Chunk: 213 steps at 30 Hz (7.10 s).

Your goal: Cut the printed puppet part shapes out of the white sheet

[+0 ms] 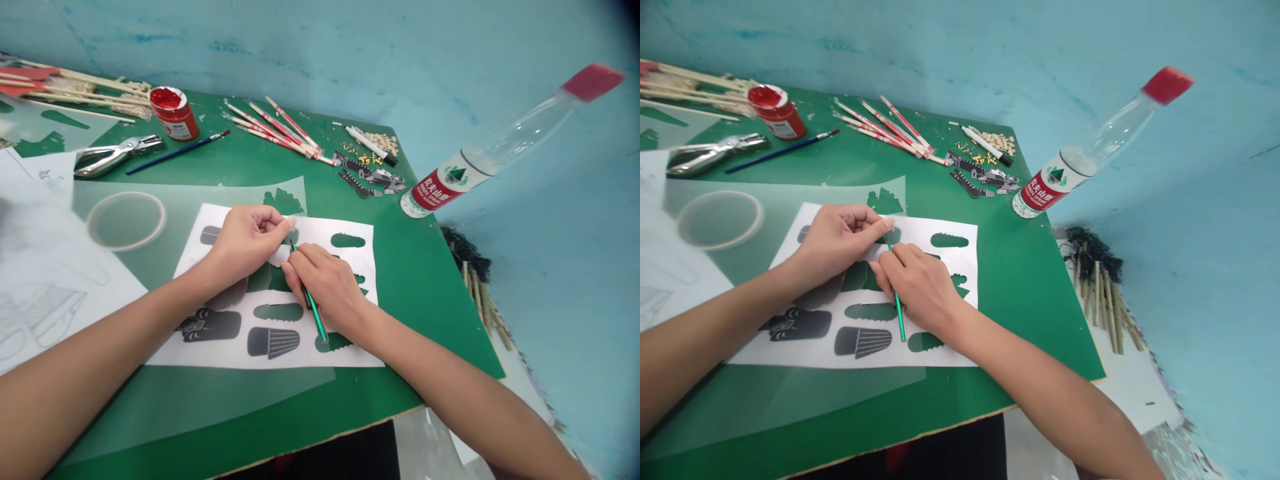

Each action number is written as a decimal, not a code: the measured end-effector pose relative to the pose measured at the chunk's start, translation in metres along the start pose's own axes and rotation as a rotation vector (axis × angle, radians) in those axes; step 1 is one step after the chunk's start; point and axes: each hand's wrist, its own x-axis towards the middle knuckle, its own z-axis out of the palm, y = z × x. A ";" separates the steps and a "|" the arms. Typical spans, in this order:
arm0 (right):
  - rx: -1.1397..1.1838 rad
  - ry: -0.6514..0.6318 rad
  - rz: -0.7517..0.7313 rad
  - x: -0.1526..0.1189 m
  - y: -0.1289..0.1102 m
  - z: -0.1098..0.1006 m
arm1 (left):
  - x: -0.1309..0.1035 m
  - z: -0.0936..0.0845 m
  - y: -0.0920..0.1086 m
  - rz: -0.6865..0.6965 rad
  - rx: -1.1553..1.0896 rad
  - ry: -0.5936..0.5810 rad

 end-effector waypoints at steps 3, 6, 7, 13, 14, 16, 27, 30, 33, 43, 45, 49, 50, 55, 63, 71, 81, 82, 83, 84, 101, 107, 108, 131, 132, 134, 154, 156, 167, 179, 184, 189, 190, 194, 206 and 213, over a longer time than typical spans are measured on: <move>0.000 0.016 -0.001 0.001 0.000 0.000 | 0.000 0.001 0.000 0.000 -0.004 0.001; -0.005 0.026 0.007 0.000 -0.001 0.000 | 0.001 0.001 0.000 0.002 -0.006 0.004; -0.006 0.027 0.011 0.000 -0.001 0.000 | 0.001 0.001 0.000 0.004 -0.006 0.006; 0.006 0.014 0.023 0.000 -0.001 0.001 | 0.000 0.001 0.001 0.005 -0.011 -0.001; 0.009 0.009 0.026 0.000 -0.001 0.001 | 0.000 0.001 0.001 0.004 -0.012 -0.001; 0.015 -0.002 0.032 0.000 0.000 0.000 | 0.000 0.001 0.001 0.002 -0.012 -0.003; 0.044 -0.074 0.058 0.002 0.000 -0.001 | -0.001 0.001 0.002 0.016 -0.004 0.001; 0.047 -0.104 0.062 0.003 -0.001 -0.003 | -0.002 0.002 0.001 0.026 -0.002 0.007; 0.055 -0.139 0.055 0.004 -0.001 -0.006 | -0.002 0.002 0.001 0.032 0.001 0.013; 0.040 -0.216 0.064 0.004 -0.001 -0.006 | -0.004 0.002 0.002 0.032 0.005 0.022; 0.042 -0.225 0.064 0.004 -0.001 -0.006 | -0.004 0.002 0.002 0.031 0.004 0.024; 0.053 -0.244 0.053 0.005 -0.001 -0.008 | -0.004 0.002 0.001 0.032 0.001 0.030; 0.054 -0.247 0.050 0.005 -0.001 -0.008 | -0.004 0.002 0.001 0.033 0.001 0.031; 0.052 -0.245 0.035 0.005 0.000 -0.009 | -0.005 0.002 0.001 0.038 -0.006 0.031; 0.030 -0.162 0.007 0.004 0.000 -0.006 | -0.004 0.002 -0.001 0.047 -0.015 0.036; -0.019 -0.019 -0.021 0.002 -0.002 -0.002 | -0.001 0.003 -0.004 0.050 -0.038 0.047; -0.060 0.104 -0.054 0.002 -0.003 -0.002 | -0.003 0.002 -0.001 0.019 -0.061 0.061; -0.062 0.109 -0.051 0.002 -0.003 -0.002 | -0.003 0.002 0.000 0.016 -0.064 0.061; -0.063 0.113 -0.046 0.003 -0.003 -0.001 | -0.004 0.002 0.000 0.014 -0.066 0.060; -0.065 0.115 -0.043 0.003 -0.003 -0.001 | -0.004 0.002 0.001 0.011 -0.068 0.060; 0.003 0.060 -0.003 0.002 -0.001 0.001 | -0.004 0.001 0.001 0.023 -0.050 0.048; 0.059 0.002 0.020 0.000 0.002 0.003 | -0.004 0.002 -0.003 0.046 -0.039 0.043; 0.062 0.001 0.017 0.000 0.002 0.004 | -0.004 0.002 -0.004 0.051 -0.038 0.044; 0.067 -0.029 0.002 -0.002 0.002 0.004 | -0.004 0.001 -0.005 0.067 -0.005 0.050; 0.068 -0.033 0.001 -0.002 0.002 0.004 | -0.004 0.001 -0.005 0.067 -0.003 0.051; 0.067 -0.033 0.000 -0.002 0.002 0.003 | -0.004 0.001 -0.005 0.066 0.000 0.050; 0.109 -0.093 0.017 -0.004 0.004 0.001 | -0.003 0.001 -0.008 0.067 0.034 0.047; 0.115 -0.110 0.020 -0.003 0.003 -0.001 | -0.003 0.001 -0.008 0.068 0.037 0.047; 0.130 -0.193 0.051 -0.001 0.002 -0.004 | -0.003 0.002 -0.007 0.067 0.048 0.053; 0.144 -0.253 0.054 0.001 0.001 -0.011 | -0.004 0.002 -0.006 0.071 0.054 0.060; 0.145 -0.257 0.062 0.001 0.000 -0.010 | -0.004 0.002 -0.006 0.072 0.060 0.060; 0.151 -0.262 0.057 0.002 0.000 -0.010 | -0.004 0.002 -0.005 0.068 0.068 0.058; 0.151 -0.260 0.058 0.002 0.000 -0.010 | -0.004 0.002 -0.005 0.068 0.070 0.058; 0.152 -0.249 0.057 0.001 0.001 -0.010 | -0.004 0.002 -0.004 0.069 0.073 0.057; 0.152 -0.140 0.022 -0.001 0.001 -0.005 | -0.004 0.003 -0.005 0.064 0.064 0.061; 0.169 -0.011 0.026 -0.003 0.003 0.001 | -0.003 0.002 -0.006 0.061 0.030 0.050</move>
